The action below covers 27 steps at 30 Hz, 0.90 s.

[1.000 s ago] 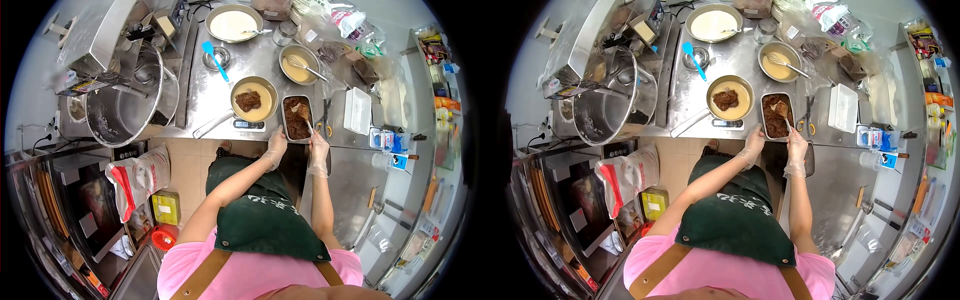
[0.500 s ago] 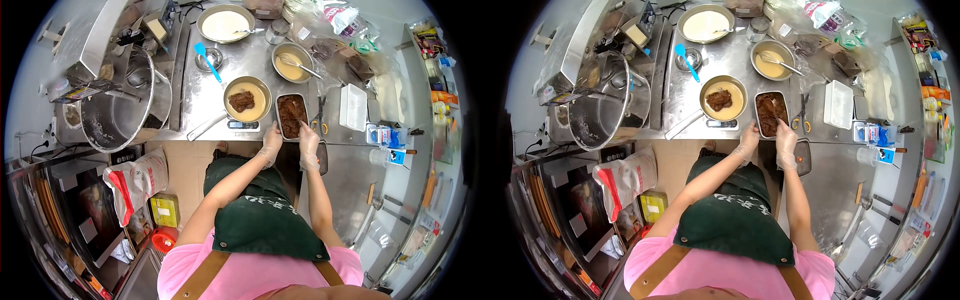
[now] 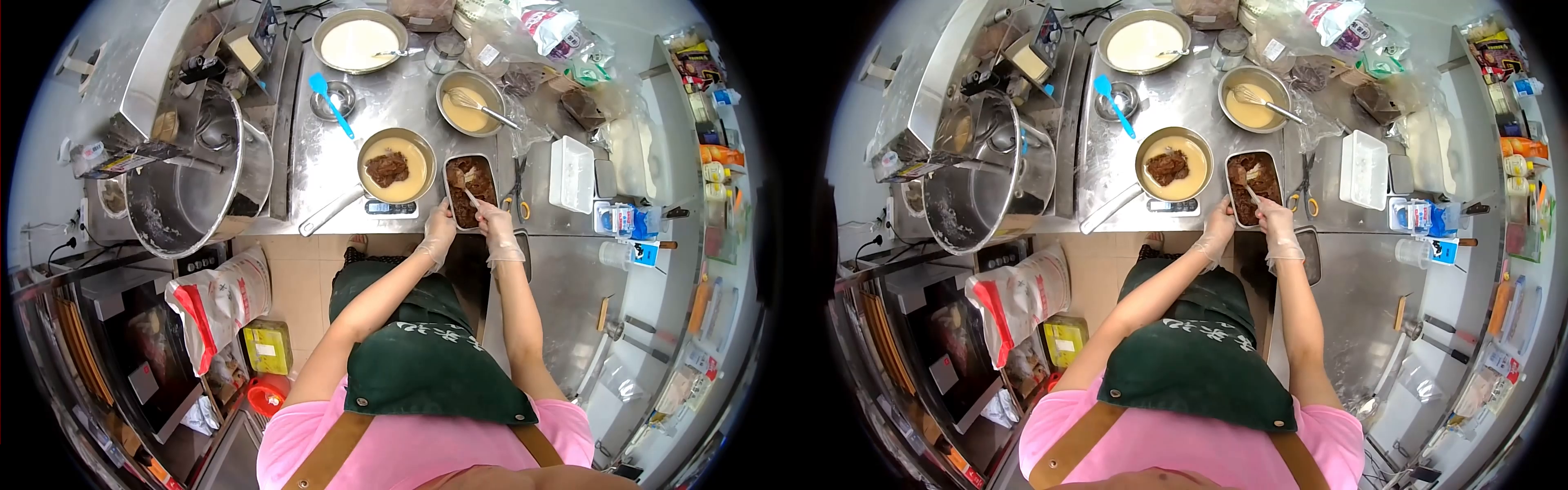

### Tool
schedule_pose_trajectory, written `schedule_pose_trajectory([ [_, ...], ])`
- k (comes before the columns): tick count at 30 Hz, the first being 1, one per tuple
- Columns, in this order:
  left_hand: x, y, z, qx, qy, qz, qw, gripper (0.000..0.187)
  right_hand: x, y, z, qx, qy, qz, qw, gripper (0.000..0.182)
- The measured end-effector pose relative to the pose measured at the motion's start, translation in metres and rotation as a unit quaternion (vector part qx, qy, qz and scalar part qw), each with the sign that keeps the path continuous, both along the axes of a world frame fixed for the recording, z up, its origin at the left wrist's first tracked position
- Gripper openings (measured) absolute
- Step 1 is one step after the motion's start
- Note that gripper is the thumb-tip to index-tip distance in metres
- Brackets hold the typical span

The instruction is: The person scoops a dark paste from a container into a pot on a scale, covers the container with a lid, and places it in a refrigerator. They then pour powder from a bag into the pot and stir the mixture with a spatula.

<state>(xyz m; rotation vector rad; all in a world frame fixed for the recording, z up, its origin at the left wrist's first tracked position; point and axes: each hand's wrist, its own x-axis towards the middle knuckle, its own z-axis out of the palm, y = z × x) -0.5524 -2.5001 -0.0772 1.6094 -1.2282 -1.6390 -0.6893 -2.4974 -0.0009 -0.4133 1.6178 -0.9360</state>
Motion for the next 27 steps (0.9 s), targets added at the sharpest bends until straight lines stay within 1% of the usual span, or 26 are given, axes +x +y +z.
schedule_pose_trajectory([
  [2, 0.002, 0.001, 0.008, -0.001, 0.007, 0.004, 1.0, 0.054, -0.006, 0.007, 0.009, -0.016, -0.09, -0.018, 0.996, 0.034],
  [3, 0.001, 0.001, 0.006, -0.006, 0.007, 0.006, 1.0, 0.053, -0.003, 0.008, 0.018, -0.023, -0.058, -0.009, 0.998, 0.036],
  [6, -0.002, 0.003, -0.011, -0.027, -0.005, 0.012, 1.0, 0.047, 0.037, 0.009, 0.065, -0.101, 0.065, 0.004, 0.993, 0.035],
  [7, -0.004, 0.005, -0.02, -0.034, -0.012, 0.014, 0.999, 0.045, 0.048, 0.012, 0.068, -0.15, 0.086, 0.013, 0.985, 0.034],
  [8, -0.007, 0.007, -0.029, -0.051, 0.0, 0.028, 0.998, 0.039, 0.06, 0.015, 0.072, -0.244, 0.161, 0.061, 0.954, 0.032],
  [9, -0.011, 0.009, -0.038, -0.069, 0.011, 0.042, 0.997, 0.034, 0.074, 0.012, 0.077, -0.321, 0.246, 0.1, 0.909, 0.032],
  [10, -0.008, 0.007, -0.028, -0.087, 0.022, 0.056, 0.994, 0.029, 0.087, 0.009, 0.079, -0.393, 0.328, 0.138, 0.848, 0.033],
  [11, -0.001, 0.007, -0.019, -0.139, 0.019, 0.002, 0.99, 0.013, 0.097, 0.004, 0.073, -0.436, 0.389, 0.161, 0.796, 0.039],
  [12, 0.004, 0.006, -0.009, -0.163, 0.017, -0.021, 0.986, 0.013, 0.104, -0.001, 0.064, -0.451, 0.421, 0.196, 0.762, 0.041],
  [14, 0.005, 0.008, -0.007, -0.14, 0.015, -0.02, 0.99, 0.014, 0.113, -0.009, 0.038, -0.347, 0.576, 0.286, 0.683, 0.044],
  [17, 0.003, 0.01, -0.011, -0.1, 0.004, -0.005, 0.995, 0.016, 0.111, -0.011, 0.033, -0.387, 0.555, 0.265, 0.687, 0.037],
  [18, -0.001, 0.01, -0.013, -0.088, -0.007, 0.001, 0.996, 0.017, 0.108, -0.009, 0.026, -0.374, 0.467, 0.234, 0.767, 0.036],
  [19, -0.006, 0.009, -0.02, -0.08, -0.021, 0.007, 0.997, 0.018, 0.103, -0.01, 0.018, -0.356, 0.373, 0.197, 0.834, 0.035],
  [20, -0.011, 0.007, -0.026, -0.083, -0.03, 0.005, 0.996, 0.019, 0.097, -0.01, 0.011, -0.332, 0.273, 0.158, 0.889, 0.033],
  [21, -0.015, 0.007, -0.034, -0.088, -0.038, 0.004, 0.995, 0.02, 0.094, -0.012, 0.034, -0.147, 0.064, 0.097, 0.982, 0.027],
  [22, -0.018, 0.007, -0.037, -0.1, -0.035, -0.013, 0.994, 0.021, 0.089, -0.017, 0.042, -0.095, -0.05, 0.048, 0.993, 0.031],
  [24, -0.011, 0.009, -0.04, -0.124, -0.001, -0.054, 0.991, 0.01, 0.076, -0.017, 0.05, -0.057, -0.215, 0.048, 0.974, 0.039],
  [25, -0.009, 0.008, -0.039, -0.067, 0.041, -0.044, 0.996, 0.01, 0.074, -0.018, 0.053, -0.055, -0.237, 0.037, 0.969, 0.041],
  [27, -0.011, 0.008, -0.034, -0.019, 0.107, 0.02, 0.994, 0.011, 0.07, -0.018, 0.058, -0.05, -0.281, 0.014, 0.958, 0.045],
])
